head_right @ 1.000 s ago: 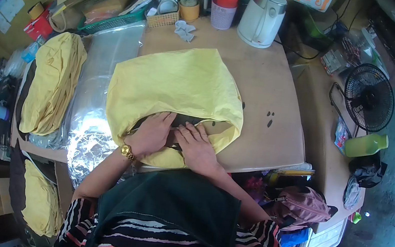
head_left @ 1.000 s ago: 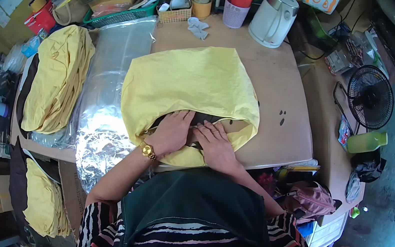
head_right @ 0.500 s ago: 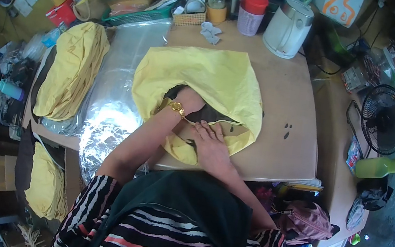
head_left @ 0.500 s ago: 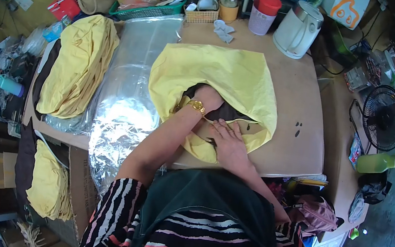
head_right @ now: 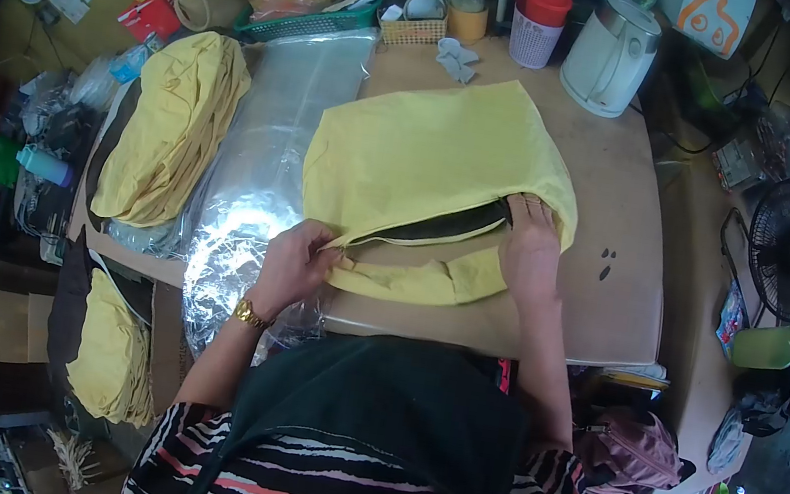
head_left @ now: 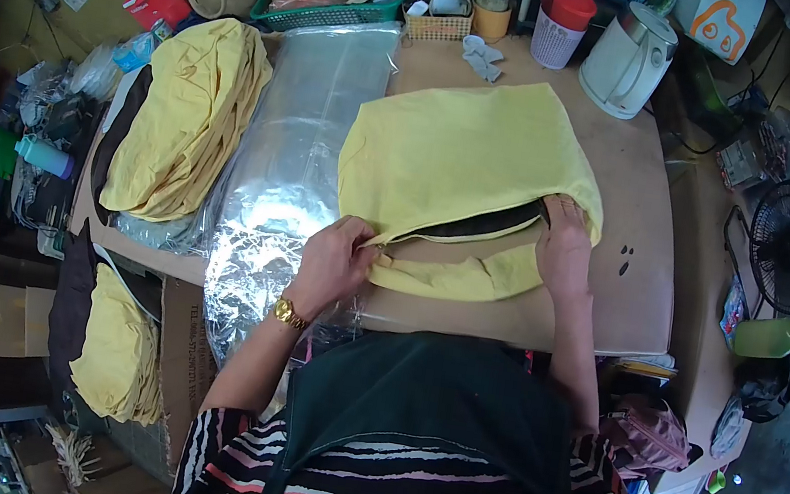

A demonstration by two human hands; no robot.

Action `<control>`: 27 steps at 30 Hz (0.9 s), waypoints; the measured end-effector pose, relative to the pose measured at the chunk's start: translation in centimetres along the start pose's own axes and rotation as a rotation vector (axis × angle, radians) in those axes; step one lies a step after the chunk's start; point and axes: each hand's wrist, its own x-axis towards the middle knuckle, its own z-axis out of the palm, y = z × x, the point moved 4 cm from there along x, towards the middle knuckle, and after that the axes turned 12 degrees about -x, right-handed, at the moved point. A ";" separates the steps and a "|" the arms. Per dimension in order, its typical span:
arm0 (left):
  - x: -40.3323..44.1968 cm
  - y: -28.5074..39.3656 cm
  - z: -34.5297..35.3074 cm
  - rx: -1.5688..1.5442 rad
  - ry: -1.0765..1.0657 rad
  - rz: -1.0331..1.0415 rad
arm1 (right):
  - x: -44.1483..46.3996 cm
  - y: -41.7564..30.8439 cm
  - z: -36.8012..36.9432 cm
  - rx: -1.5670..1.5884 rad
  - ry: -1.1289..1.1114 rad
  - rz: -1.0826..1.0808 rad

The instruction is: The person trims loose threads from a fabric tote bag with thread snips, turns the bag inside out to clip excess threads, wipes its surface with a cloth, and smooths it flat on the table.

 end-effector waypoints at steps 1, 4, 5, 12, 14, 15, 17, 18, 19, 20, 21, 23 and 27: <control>-0.1 0.5 -0.2 -0.122 0.004 -0.069 | 0.2 -0.7 -0.6 -0.004 0.004 -0.003; -0.8 1.8 0.1 -0.295 -0.018 -0.123 | -1.5 -5.2 -1.7 0.452 0.014 -0.061; -1.0 2.5 0.1 -0.301 -0.023 -0.118 | -2.3 -6.6 -1.3 0.610 -0.026 -0.074; -1.5 4.7 1.9 -0.240 -0.095 -0.045 | -4.6 -10.8 0.2 0.920 -0.318 0.106; -1.5 5.0 1.9 -0.285 -0.132 -0.062 | -5.2 -10.5 1.0 0.933 -0.320 0.114; -1.6 5.0 2.0 -0.317 -0.158 -0.098 | -5.6 -10.4 1.4 0.965 -0.334 0.110; -1.9 4.7 2.5 -0.295 -0.143 -0.050 | -6.1 -10.3 1.4 0.888 -0.353 0.069; -2.0 4.4 2.7 -0.286 -0.122 -0.017 | -6.2 -10.6 0.9 0.751 -0.309 -0.041; -2.0 4.3 2.8 -0.275 -0.102 0.014 | -6.3 -11.0 0.6 0.613 -0.266 -0.147; -2.0 4.4 2.8 -0.276 -0.107 0.015 | -6.5 -11.2 0.8 0.592 -0.269 -0.191; -1.9 4.5 2.7 -0.266 -0.107 0.014 | -6.4 -11.2 0.7 0.591 -0.267 -0.186; -2.0 4.4 2.8 -0.258 -0.111 0.010 | -6.1 -11.3 0.4 0.494 -0.301 -0.234; -2.0 4.8 2.5 -0.192 -0.077 0.071 | -5.2 -10.7 -0.2 0.497 -0.208 -0.238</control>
